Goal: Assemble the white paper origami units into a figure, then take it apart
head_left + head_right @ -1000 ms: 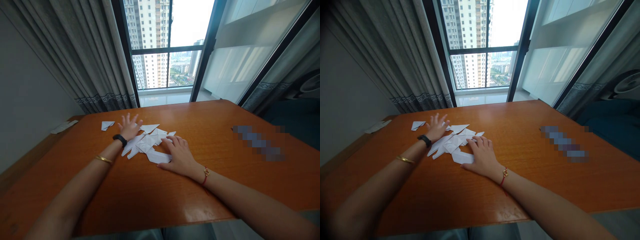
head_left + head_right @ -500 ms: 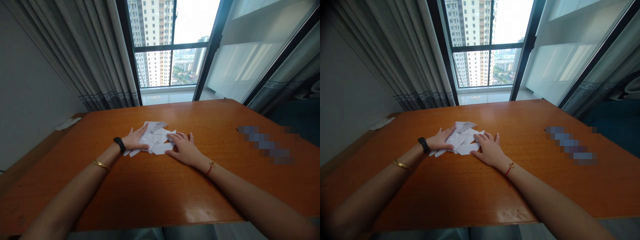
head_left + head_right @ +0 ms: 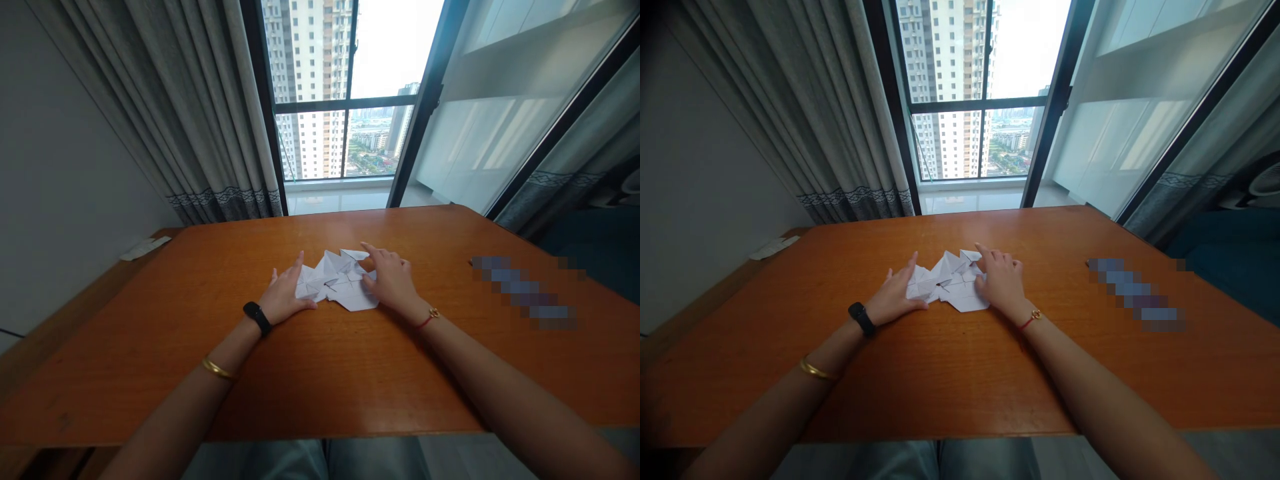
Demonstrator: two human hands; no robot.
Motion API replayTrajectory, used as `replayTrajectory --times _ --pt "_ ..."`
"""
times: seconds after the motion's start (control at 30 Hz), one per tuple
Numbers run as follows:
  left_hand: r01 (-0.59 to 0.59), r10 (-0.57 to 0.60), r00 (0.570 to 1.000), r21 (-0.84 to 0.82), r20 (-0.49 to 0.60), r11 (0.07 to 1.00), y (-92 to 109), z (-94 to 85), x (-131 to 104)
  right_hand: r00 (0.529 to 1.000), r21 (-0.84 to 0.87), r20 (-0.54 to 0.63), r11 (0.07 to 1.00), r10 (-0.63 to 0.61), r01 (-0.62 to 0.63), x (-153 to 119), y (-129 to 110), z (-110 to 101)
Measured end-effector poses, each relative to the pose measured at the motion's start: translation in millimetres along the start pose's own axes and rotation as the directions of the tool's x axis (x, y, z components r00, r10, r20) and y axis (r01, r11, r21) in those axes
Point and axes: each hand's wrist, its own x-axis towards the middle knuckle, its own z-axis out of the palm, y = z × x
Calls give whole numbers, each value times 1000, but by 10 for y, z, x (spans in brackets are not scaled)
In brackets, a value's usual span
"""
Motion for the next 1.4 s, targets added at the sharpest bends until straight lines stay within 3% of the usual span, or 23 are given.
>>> replayTrajectory --times 0.13,0.27,0.4,0.53,0.63,0.7,0.77,0.83,0.93,0.97,1.0,1.07,1.13,1.17,1.23,1.3,1.4 --pt "58 -47 993 101 -110 993 26 -12 -102 992 -15 121 999 -35 37 55 55 93" --pt "-18 30 991 92 -130 996 144 -16 -145 1000 1 27 1000 2 -2 72 57 65" --pt "-110 113 992 54 -54 992 242 -12 -175 997 58 -39 997 62 -60 65 -88 76" --pt "-162 162 985 -8 58 987 284 7 -196 980 107 46 974 194 -198 88 -254 214" --pt "-163 165 984 -30 62 986 284 18 -204 961 212 89 938 262 -276 122 -267 290" --pt "-154 156 986 -51 50 987 282 20 -205 959 329 37 903 281 -277 139 -229 283" --pt "-139 137 990 -99 -25 985 290 13 -206 960 506 -48 836 275 -214 140 -185 218" --pt "-117 80 979 -194 -188 974 313 -20 -214 971 702 -76 704 228 -110 117 -163 100" --pt "-157 -48 913 -458 -406 875 361 -129 -246 996 887 86 455 0 -76 46 -190 -124" --pt "-176 -81 914 -569 -398 803 376 -177 -259 980 907 166 408 -110 -108 23 -210 -190" --pt "-162 -94 941 -678 -325 717 388 -224 -271 947 911 239 388 -214 -142 8 -230 -241" --pt "18 -38 999 -825 -5 565 404 -300 -283 877 893 333 413 -345 -177 17 -254 -282" --pt "252 14 955 -839 295 483 415 -337 -273 888 846 343 512 -307 -150 85 -237 -232" --pt "318 -2 936 -841 353 437 422 -341 -260 916 793 321 598 -243 -119 135 -213 -181" --pt "343 -114 939 -894 324 289 440 -330 -224 966 587 234 808 -109 -51 243 -148 -53" --pt "309 -237 932 -943 273 126 463 -311 -191 980 299 180 954 -79 22 321 -87 67" --pt "293 -297 913 -956 280 1 477 -279 -169 971 29 215 994 -108 104 341 -42 162"
